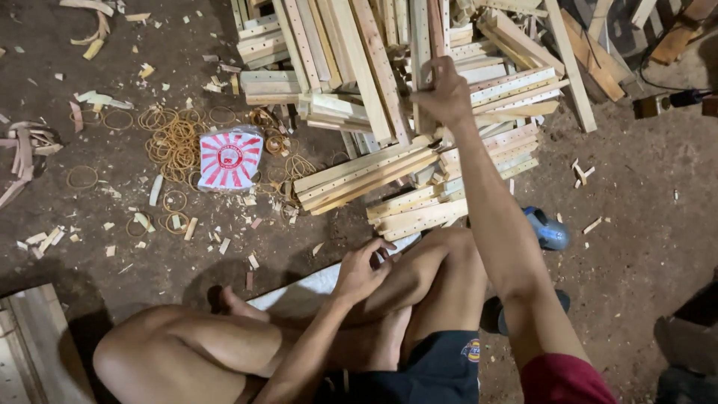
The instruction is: Picking up wooden slats from a pile, aligning them into neat bundles, and securing them with rubber bands.
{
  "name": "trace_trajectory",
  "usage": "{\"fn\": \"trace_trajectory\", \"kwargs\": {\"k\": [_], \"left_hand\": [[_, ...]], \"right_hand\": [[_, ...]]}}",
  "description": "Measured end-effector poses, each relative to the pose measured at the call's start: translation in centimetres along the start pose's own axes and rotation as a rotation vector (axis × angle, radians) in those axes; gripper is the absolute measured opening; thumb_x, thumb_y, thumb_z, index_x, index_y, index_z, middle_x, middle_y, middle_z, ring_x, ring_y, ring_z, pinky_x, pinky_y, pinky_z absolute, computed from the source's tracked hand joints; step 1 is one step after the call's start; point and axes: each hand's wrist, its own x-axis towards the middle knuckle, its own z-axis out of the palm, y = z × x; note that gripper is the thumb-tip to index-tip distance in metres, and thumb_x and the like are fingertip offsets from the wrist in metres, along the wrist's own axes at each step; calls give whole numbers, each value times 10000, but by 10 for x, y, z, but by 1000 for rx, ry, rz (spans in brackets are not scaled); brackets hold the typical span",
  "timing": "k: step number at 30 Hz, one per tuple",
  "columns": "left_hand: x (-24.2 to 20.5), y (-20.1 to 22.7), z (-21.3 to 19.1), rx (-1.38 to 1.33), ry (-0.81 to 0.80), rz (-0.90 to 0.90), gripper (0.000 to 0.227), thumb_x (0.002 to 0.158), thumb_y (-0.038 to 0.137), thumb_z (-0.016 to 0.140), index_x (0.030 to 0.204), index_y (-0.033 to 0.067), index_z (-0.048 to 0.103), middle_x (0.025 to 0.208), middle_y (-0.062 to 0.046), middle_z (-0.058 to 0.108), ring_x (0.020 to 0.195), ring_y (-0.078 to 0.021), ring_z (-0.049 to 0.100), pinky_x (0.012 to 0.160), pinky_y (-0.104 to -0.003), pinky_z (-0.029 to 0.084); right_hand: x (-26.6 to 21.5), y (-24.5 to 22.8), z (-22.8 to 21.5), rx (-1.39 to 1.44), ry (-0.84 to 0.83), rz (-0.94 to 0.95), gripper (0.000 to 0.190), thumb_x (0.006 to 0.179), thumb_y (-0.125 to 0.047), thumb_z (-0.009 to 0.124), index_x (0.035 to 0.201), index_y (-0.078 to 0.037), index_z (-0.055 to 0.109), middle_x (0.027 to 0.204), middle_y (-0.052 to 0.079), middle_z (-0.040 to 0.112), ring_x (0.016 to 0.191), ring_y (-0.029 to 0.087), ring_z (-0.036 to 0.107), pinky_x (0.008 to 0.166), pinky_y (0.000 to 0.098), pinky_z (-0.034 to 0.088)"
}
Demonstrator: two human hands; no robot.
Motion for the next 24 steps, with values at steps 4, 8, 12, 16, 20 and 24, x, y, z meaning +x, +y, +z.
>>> {"fn": "trace_trajectory", "kwargs": {"k": [4, 8, 12, 16, 20, 24], "left_hand": [[5, 3, -3, -52, 34, 71, 219, 922, 200, 667, 1121, 109, 683, 903, -41, 754, 575, -125, 631, 507, -269, 516], [3, 6, -2, -203, 88, -11, 155, 915, 236, 734, 1063, 189, 737, 863, -61, 770, 787, -239, 751, 720, -355, 591], [10, 9, -11, -271, 145, -33, 161, 956, 260, 729, 1094, 180, 748, 819, -72, 749, 713, -171, 679, 685, -317, 568], [21, 19, -36, -403, 324, -142, 280, 1002, 328, 657, 1202, 135, 693, 983, -110, 729, 873, -189, 643, 799, -324, 534], [18, 110, -101, -612, 617, -150, 455, 1018, 411, 568, 1295, 51, 578, 1202, -214, 669, 1062, -264, 645, 961, -388, 514], [8, 103, -148, -955, 597, -195, 594, 1057, 353, 557, 1518, 72, 308, 1348, -209, 597, 1125, -305, 683, 1070, -404, 500]], "right_hand": [[-20, -9, -34, 496, -80, 244, 527, 826, -6, 689, 1331, -90, 565, 1021, 100, 708, 923, 183, 726, 815, 251, 648], [-53, 24, -36, 848, 28, 265, 504, 801, -121, 774, 1293, -88, 666, 807, 34, 601, 696, 112, 614, 540, 216, 478], [-112, 21, -25, 981, 10, 210, 641, 769, -123, 754, 1383, -34, 593, 1054, 132, 654, 817, 146, 621, 691, 258, 541], [-181, -25, -5, 1003, -69, -32, 706, 670, 30, 696, 1366, 41, 584, 1148, 153, 648, 1025, 216, 611, 890, 338, 534], [-230, -44, 49, 1069, -264, -285, 784, 717, 15, 856, 1417, 39, 505, 1190, 198, 662, 1140, 280, 605, 1025, 462, 510], [-272, -102, 76, 783, -255, -332, 701, 668, -25, 851, 1342, -18, 660, 1161, 233, 706, 1122, 362, 668, 1006, 460, 519]]}}
